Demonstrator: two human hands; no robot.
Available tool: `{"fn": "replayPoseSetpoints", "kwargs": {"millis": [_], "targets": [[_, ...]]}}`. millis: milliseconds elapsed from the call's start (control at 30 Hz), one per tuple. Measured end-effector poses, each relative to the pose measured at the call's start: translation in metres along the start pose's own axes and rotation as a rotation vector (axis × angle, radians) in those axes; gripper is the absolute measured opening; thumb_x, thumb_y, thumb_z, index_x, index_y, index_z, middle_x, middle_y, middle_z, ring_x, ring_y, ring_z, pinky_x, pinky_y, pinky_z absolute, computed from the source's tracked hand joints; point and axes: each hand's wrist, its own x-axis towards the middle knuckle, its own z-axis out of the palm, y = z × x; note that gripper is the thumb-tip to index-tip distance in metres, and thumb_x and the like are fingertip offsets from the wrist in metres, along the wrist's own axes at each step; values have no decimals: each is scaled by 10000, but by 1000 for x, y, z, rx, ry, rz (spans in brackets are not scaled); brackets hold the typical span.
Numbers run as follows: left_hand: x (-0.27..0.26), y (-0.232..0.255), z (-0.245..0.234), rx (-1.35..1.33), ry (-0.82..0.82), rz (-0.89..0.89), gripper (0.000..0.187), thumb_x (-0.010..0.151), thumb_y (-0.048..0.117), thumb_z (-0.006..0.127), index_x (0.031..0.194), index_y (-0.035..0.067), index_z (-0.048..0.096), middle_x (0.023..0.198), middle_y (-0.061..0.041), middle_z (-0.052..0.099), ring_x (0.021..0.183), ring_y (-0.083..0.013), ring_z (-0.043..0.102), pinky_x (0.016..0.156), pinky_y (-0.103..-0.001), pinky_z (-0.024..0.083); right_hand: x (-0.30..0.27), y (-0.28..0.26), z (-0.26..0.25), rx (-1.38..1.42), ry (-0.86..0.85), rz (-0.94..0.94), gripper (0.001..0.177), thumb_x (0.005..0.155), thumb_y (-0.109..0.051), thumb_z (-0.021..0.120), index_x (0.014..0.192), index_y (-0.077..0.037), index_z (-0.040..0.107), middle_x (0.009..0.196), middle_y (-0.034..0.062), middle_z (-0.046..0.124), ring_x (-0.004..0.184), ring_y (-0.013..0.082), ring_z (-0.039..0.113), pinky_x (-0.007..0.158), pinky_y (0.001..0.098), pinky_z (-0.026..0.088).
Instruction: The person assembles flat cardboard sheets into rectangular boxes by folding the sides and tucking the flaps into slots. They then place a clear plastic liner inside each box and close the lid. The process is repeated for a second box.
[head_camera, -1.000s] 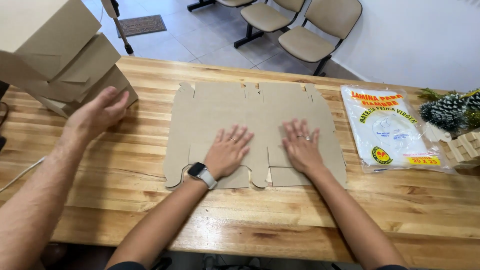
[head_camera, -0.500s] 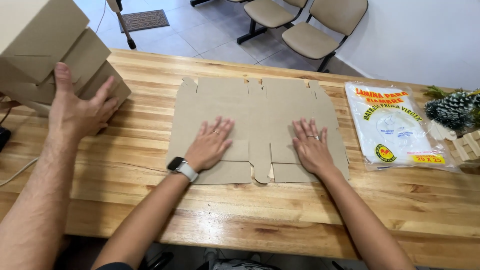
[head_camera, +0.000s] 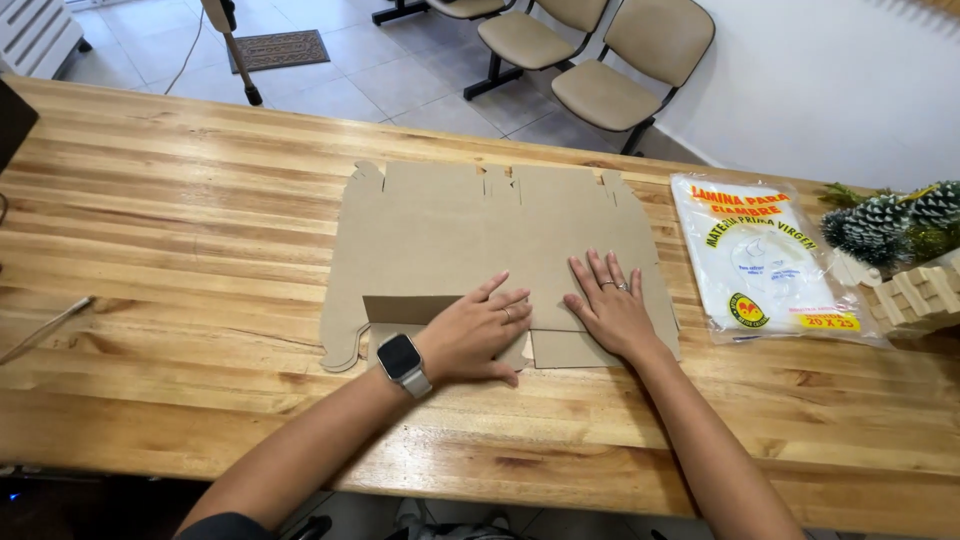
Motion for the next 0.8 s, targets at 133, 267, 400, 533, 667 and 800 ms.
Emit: {"fn": "replayPoseSetpoints", "kwargs": {"millis": [133, 267, 400, 533, 667, 800], "targets": [[6, -17, 5, -127, 47, 38, 564, 984, 582, 476, 1163, 107, 722, 1238, -54, 719, 1341, -201, 556, 1299, -523, 30, -2, -1, -3, -16, -8, -16, 704, 1010, -721, 212, 1626, -379, 205, 1713, 33, 158, 1573, 343, 89, 1225, 657, 29], [12, -14, 22, -43, 264, -2, 371, 1030, 287, 472, 1340, 114, 579, 1341, -71, 640, 1372, -223, 523, 1276, -521, 136, -1, 1, 2, -30, -1, -12, 692, 1011, -716, 211, 1627, -402, 188, 1710, 21, 159, 1573, 335, 86, 1226, 654, 39], [8, -6, 37, 31, 200, -179, 707, 1032, 566, 300, 1633, 203, 220, 1701, -126, 184, 1581, -319, 126, 1259, -563, -6, -1, 0, 0, -50, 0, -16, 684, 1019, -691, 209, 1632, -388, 177, 1709, 28, 155, 1568, 347, 97, 1224, 658, 46], [18, -4, 48, -50, 75, -487, 685, 1052, 556, 316, 1630, 202, 215, 1703, -174, 92, 1568, -387, -8, 1211, -638, -58, -7, -10, -5, -49, 8, -14, 674, 1033, -663, 243, 1631, -356, 201, 1701, 53, 177, 1564, 357, 108, 1221, 660, 53], [43, 9, 55, -28, 0, -587, 635, 1051, 382, 331, 1603, 80, 251, 1699, -193, 103, 1569, -381, -20, 1217, -630, -67, -3, -25, 6, -47, 45, -57, 648, 1071, -548, 243, 1638, -235, 212, 1692, 126, 196, 1559, 372, 130, 1217, 652, 51], [44, -4, 64, -150, -3, -532, 644, 1076, 383, 285, 1633, 83, 161, 1703, -174, 102, 1572, -366, 30, 1230, -611, 25, -1, -33, 4, 48, 29, -143, 643, 1083, -508, 196, 1645, -195, 201, 1707, 81, 175, 1571, 306, 103, 1245, 555, 17]]}}
